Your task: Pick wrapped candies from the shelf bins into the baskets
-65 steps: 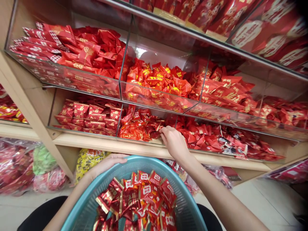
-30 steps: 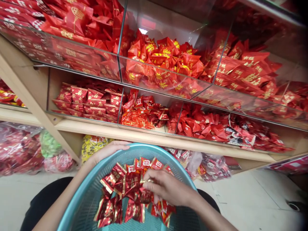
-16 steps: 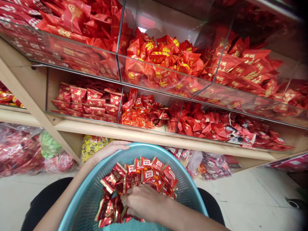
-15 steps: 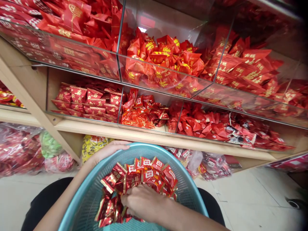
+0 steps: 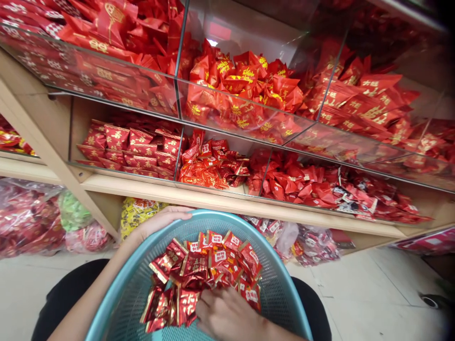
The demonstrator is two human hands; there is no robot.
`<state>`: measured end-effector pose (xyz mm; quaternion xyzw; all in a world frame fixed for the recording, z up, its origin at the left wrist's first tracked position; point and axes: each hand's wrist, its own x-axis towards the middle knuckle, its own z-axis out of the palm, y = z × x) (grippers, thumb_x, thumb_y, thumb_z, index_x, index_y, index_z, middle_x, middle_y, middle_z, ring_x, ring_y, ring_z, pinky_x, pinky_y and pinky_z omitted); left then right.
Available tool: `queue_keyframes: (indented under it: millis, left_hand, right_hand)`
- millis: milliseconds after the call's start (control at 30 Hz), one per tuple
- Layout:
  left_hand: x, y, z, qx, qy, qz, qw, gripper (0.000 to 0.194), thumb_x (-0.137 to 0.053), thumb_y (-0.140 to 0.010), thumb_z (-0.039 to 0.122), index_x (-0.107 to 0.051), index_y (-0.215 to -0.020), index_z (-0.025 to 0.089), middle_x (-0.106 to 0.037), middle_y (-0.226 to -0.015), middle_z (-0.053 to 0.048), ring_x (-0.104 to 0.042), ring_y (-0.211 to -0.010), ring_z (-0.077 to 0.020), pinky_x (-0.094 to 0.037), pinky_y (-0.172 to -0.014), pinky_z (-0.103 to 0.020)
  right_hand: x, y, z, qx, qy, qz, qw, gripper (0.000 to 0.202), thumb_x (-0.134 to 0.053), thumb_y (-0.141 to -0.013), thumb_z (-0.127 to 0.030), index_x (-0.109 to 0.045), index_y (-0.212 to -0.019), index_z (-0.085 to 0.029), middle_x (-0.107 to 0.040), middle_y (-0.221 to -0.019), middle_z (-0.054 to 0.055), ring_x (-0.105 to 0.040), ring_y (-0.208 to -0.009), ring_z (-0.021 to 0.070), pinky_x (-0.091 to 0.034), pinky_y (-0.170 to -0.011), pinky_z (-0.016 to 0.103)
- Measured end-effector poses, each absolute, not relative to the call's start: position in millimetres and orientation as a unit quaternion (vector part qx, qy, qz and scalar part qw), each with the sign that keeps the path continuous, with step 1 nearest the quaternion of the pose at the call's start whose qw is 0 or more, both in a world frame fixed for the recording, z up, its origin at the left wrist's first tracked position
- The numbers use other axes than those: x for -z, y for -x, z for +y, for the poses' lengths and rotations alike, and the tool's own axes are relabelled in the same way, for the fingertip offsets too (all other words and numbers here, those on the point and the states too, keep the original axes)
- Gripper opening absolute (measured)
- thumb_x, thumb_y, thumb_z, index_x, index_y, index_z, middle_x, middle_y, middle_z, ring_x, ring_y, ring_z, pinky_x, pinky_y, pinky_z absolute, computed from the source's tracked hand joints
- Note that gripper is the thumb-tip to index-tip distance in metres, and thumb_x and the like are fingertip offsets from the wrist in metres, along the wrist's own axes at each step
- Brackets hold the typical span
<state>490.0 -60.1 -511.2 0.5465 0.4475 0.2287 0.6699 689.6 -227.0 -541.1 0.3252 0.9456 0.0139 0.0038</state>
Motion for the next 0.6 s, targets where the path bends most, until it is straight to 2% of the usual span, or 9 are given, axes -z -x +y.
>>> queue_keyframes:
  millis: [133,233,333,433,600]
  left_hand:
    - [513,-489,-60,-0.233,-0.542,0.423,0.688,0.043,-0.067,-0.064,0.037,-0.066,-0.105,0.021,-0.069,-0.101,-0.002,-0.06,-0.097,-0.0227,-0.042,-0.09,-0.032]
    - [512,-489,-61,-0.234,-0.527,0.411,0.706,0.046,-0.068,-0.065,0.037,-0.065,-0.107,0.018,-0.068,-0.102,-0.005,-0.06,-0.096,-0.0242,-0.043,-0.09,-0.034]
    - [508,-489,-64,-0.238,-0.534,0.417,0.696,0.046,-0.067,-0.066,0.036,-0.065,-0.106,0.015,-0.069,-0.099,-0.005,-0.061,-0.093,-0.0242,-0.043,-0.089,-0.034]
    - [506,-489,-66,-0.255,-0.572,0.395,0.672,0.043,-0.064,-0.069,0.034,-0.064,-0.108,0.018,-0.068,-0.102,-0.003,-0.06,-0.095,-0.0232,-0.042,-0.091,-0.032]
    - [512,-488,-63,-0.237,-0.552,0.407,0.688,0.043,-0.066,-0.067,0.037,-0.065,-0.106,0.022,-0.07,-0.097,0.0,-0.062,-0.093,-0.0228,-0.043,-0.089,-0.031]
  right_hand:
    - [556,-682,-229,-0.028,-0.312,0.95,0.013,0.012,-0.055,-0.079,-0.026,-0.053,-0.075,-0.016,-0.06,-0.066,0.001,-0.058,-0.048,0.0161,-0.035,-0.034,0.026]
    - [557,-672,-225,-0.024,-0.324,0.946,0.021,0.008,-0.053,-0.079,-0.017,-0.055,-0.072,-0.014,-0.061,-0.062,0.003,-0.058,-0.047,0.0169,-0.032,-0.033,0.026]
    - [559,-667,-223,-0.009,-0.347,0.937,0.028,0.009,-0.054,-0.078,-0.02,-0.058,-0.072,-0.014,-0.063,-0.062,0.005,-0.058,-0.047,0.0177,-0.032,-0.033,0.026]
    - [569,-663,-227,0.01,-0.365,0.93,0.053,0.011,-0.053,-0.077,-0.024,-0.06,-0.07,-0.019,-0.065,-0.063,0.002,-0.055,-0.045,0.0151,-0.033,-0.034,0.025]
    - [594,-654,-232,0.029,-0.438,0.893,0.1,0.011,-0.054,-0.069,-0.012,-0.06,-0.06,-0.017,-0.062,-0.052,0.002,-0.048,-0.036,0.0133,-0.028,-0.031,0.025]
